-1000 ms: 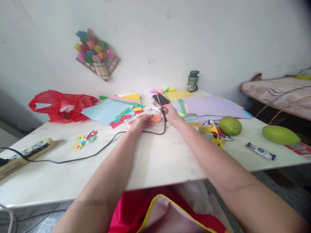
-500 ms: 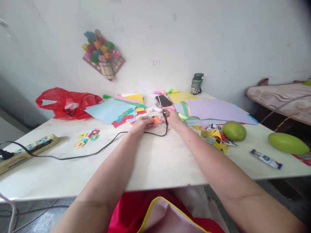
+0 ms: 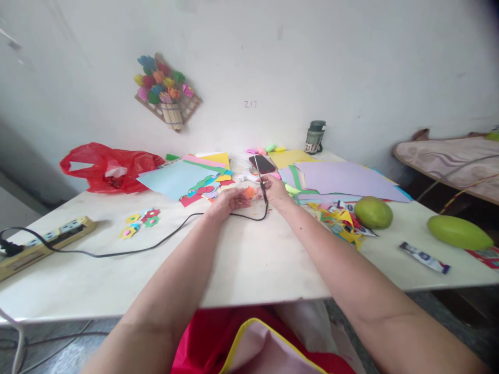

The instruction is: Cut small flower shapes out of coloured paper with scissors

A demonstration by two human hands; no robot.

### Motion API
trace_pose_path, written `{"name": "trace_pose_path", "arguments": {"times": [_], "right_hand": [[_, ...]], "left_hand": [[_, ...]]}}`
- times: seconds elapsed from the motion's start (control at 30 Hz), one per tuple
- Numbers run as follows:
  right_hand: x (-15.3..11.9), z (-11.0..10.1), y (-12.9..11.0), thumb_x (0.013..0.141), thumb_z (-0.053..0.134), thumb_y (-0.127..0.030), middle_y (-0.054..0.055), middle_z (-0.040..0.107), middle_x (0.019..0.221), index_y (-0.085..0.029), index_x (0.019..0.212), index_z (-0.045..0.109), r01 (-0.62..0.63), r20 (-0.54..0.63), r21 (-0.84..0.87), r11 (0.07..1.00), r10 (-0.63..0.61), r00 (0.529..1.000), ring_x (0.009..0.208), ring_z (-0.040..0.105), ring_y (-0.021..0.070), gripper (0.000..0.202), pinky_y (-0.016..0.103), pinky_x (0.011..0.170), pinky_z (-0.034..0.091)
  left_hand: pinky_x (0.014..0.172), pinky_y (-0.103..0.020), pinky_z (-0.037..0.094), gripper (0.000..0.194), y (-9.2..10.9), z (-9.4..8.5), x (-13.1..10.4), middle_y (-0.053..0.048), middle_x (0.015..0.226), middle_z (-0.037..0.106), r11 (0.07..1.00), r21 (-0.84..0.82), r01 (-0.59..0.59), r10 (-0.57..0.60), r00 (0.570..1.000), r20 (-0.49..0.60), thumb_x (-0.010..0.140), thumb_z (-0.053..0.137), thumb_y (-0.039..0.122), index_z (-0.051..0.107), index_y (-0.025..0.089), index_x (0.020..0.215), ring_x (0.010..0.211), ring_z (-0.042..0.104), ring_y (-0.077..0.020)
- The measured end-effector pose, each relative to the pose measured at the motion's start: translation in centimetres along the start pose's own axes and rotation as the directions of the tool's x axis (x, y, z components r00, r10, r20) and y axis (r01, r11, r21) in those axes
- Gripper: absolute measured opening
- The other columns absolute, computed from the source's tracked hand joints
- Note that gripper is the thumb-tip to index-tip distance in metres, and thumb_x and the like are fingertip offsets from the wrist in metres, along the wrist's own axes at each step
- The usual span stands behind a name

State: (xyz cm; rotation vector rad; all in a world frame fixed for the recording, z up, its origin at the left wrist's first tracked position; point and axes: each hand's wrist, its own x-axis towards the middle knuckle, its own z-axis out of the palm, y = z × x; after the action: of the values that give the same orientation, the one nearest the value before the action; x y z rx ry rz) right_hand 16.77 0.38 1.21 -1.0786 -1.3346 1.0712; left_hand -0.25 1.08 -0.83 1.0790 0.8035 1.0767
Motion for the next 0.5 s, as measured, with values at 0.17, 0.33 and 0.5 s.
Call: {"name": "trace_pose_path", "arguments": {"times": [0.17,0.33,0.5], "right_hand": [[-0.1,0.2,0.1,0.056,0.071,-0.014,-0.009,0.055,0.049,-0.018,0.082,0.054,0.022,0.02,0.004,1.0,-0.022,1.0,0.044,0.055,0.0087,0.032,0.017,0.04,0.038],[0.3,-0.6,0.1,0.057,0.07,-0.011,-0.008,0.056,0.05,-0.018,0.082,0.053,-0.006,0.016,-0.017,1.0,0.006,1.0,0.041,0.054,0.0089,0.031,0.019,0.04,0.04],[1.5,-2.2,1.4,0.063,0.068,-0.018,-0.004,0.059,0.058,-0.018,0.085,0.057,0.065,-0.049,-0.202,0.977,-0.077,0.996,0.05,0.058,0.0129,0.025,0.025,0.047,0.048]], "left_hand": [[0.07,-0.035,0.054,0.022,-0.4,0.2,-0.3,-0.004,0.064,0.064,0.998,0.028,-0.062,0.063,0.998,-0.03,0.058,0.074,0.019,0.057,0.012,0.069,0.06,0.065,-0.0167],[0.066,-0.034,0.055,0.02,-0.3,0.2,-0.3,-0.004,0.063,0.065,0.996,-0.012,-0.091,0.091,0.995,-0.047,0.058,0.074,0.019,0.058,0.012,0.068,0.058,0.064,-0.0163],[0.063,-0.03,0.055,0.021,-0.4,0.1,-0.3,-0.004,0.064,0.066,0.993,-0.049,-0.111,0.108,0.992,-0.059,0.057,0.076,0.018,0.058,0.012,0.067,0.058,0.064,-0.0155]]}}
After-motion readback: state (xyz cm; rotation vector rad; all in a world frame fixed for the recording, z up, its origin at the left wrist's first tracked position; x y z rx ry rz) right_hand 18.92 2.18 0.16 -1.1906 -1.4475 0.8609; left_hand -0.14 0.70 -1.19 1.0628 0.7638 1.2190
